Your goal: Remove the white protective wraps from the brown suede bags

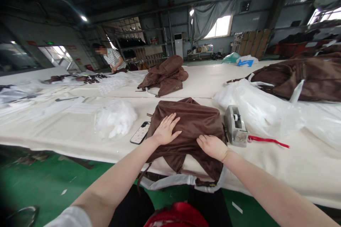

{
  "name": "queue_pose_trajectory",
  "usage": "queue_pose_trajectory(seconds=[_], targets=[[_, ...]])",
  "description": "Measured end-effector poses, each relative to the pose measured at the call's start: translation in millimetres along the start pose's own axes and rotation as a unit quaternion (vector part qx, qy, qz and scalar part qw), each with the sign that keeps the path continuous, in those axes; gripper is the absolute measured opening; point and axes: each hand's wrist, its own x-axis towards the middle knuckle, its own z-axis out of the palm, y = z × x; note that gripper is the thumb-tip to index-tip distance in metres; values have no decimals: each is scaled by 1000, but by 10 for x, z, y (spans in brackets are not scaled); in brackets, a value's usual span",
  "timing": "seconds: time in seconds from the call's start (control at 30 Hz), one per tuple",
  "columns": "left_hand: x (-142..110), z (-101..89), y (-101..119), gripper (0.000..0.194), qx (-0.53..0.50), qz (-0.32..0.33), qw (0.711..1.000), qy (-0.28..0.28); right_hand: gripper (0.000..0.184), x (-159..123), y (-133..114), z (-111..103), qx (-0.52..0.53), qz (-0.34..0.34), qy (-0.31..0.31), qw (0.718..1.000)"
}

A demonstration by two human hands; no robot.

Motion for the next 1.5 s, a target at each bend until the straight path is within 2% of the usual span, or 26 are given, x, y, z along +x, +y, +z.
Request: queue_pose_trajectory(seconds=[0.07,0.13,0.2,0.27,0.33,0.47,0.63,0.8,0.93,1.0,1.07,1.13,1.17,1.23,1.33,1.5], targets=[[-105,-88,-33,61,-16,7,1000,17,22,-62,3,9,11,17,-1,1000],[-282,-156,-111,52,-33,-39,996,75,22,-151,-17,55,25,46,0,999],[-516,-168,-214,43,-61,-148,975,151,23,-267,-56,139,48,99,23,994],[-767,-113,-305,39,-104,-269,938,194,25,-385,-102,244,66,159,62,983],[-983,-18,-351,37,-141,-340,911,186,28,-473,-141,342,67,198,86,974],[-1200,130,-329,36,-165,-374,902,141,26,-521,-173,468,70,214,90,970],[-1119,117,-263,36,-187,-399,888,131,20,-476,-169,460,85,224,109,965],[-799,3,-201,36,-237,-384,881,145,18,-318,-123,277,109,263,117,951],[-570,-29,-292,40,-265,-398,870,124,17,-220,-65,126,134,305,123,935],[-556,-13,-340,40,-334,-420,836,114,17,-233,-51,28,137,310,147,929],[-604,9,-359,42,-446,-445,770,100,18,-286,-17,-96,119,308,180,927],[-672,22,-348,45,-525,-458,711,91,18,-364,66,-235,84,308,215,923],[-699,24,-336,46,-537,-462,699,93,18,-408,132,-301,64,313,228,920],[-726,18,-310,47,-526,-465,704,107,17,-499,313,-400,30,330,239,913],[-722,16,-298,48,-507,-465,716,117,21,-644,702,-419,-2,385,217,897],[-722,70,-353,49,-496,-465,727,102,32,-963,1510,-200,-25,562,135,816]])
